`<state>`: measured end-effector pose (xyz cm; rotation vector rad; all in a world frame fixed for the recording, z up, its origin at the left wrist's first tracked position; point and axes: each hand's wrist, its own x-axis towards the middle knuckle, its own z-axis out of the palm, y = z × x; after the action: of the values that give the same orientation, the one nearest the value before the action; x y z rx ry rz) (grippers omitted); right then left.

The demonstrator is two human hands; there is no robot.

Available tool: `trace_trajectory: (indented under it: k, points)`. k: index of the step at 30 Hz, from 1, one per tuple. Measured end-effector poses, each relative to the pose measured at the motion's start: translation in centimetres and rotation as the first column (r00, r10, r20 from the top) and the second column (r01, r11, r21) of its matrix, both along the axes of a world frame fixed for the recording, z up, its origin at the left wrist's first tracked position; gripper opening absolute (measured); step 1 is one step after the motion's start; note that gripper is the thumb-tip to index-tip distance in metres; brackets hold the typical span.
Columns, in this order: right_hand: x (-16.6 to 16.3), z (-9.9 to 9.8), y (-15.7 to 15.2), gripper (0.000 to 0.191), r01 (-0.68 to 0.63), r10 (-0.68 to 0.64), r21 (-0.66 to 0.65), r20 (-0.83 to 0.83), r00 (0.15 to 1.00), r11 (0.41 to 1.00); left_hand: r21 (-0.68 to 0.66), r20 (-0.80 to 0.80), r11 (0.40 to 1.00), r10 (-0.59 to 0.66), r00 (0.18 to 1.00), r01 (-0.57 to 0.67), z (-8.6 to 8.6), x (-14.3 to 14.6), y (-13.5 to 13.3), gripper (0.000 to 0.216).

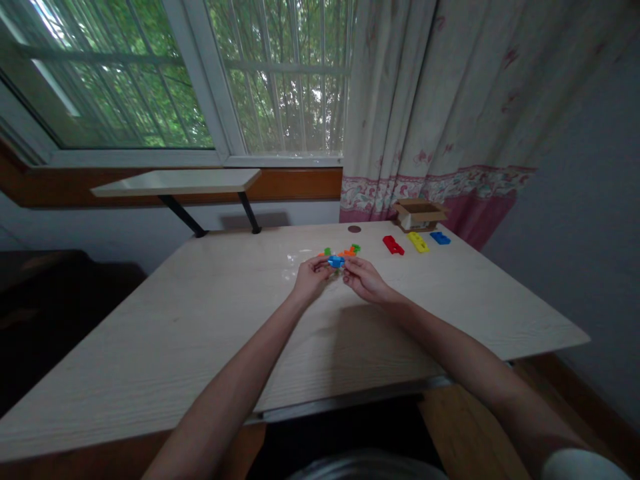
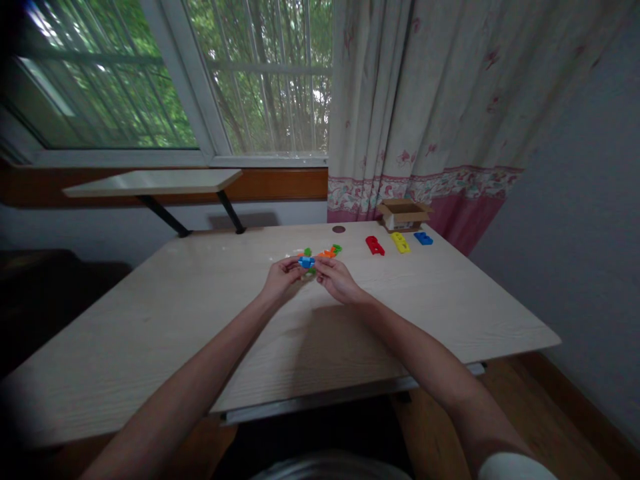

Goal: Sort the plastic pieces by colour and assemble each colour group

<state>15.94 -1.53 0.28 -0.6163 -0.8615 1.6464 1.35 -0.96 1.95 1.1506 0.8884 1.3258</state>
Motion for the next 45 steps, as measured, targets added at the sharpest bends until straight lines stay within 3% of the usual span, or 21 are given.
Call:
trace_trajectory:
  k: [11, 18, 26, 33, 45]
  points:
    - [0.2, 0.47, -0.16, 0.027, 0.074, -0.086, 0.09, 0.127, 0.988, 0.993, 0.054, 0.024, 0.999, -0.003, 1.0, 0.001, 0.04, -0.28, 0.13, 0.038]
    - [0.34, 0.21, 0.44, 0.029, 0.227, -0.294, 0.23, 0.319, 0.901, 0.946, 0.049, -0.001, 0.999, -0.003, 1.0, 0.003, 0.34, -0.44, 0.09, 0.042]
    - [0.14, 0.24, 0.0, 0.038, 0.215, -0.368, 0.385, 0.384, 0.847, 0.897, 0.031, -0.026, 0.999, 0.046, 0.999, -0.045, 0.59, -0.76, 0.17, 0.039]
    - [0.27, 0.23, -0.02, 0.033, 0.28, -0.45, 0.401, 0.432, 0.781, 0.872, 0.059, -0.052, 0.997, 0.043, 0.998, -0.04, 0.68, -0.58, 0.06, 0.038]
    - [0.57, -0.2, 0.47, 0.033, 0.251, -0.354, 0.29, 0.393, 0.849, 0.924, 0.007, 0.045, 0.997, -0.079, 0.996, 0.079, -0.31, -0.62, 0.49, 0.047]
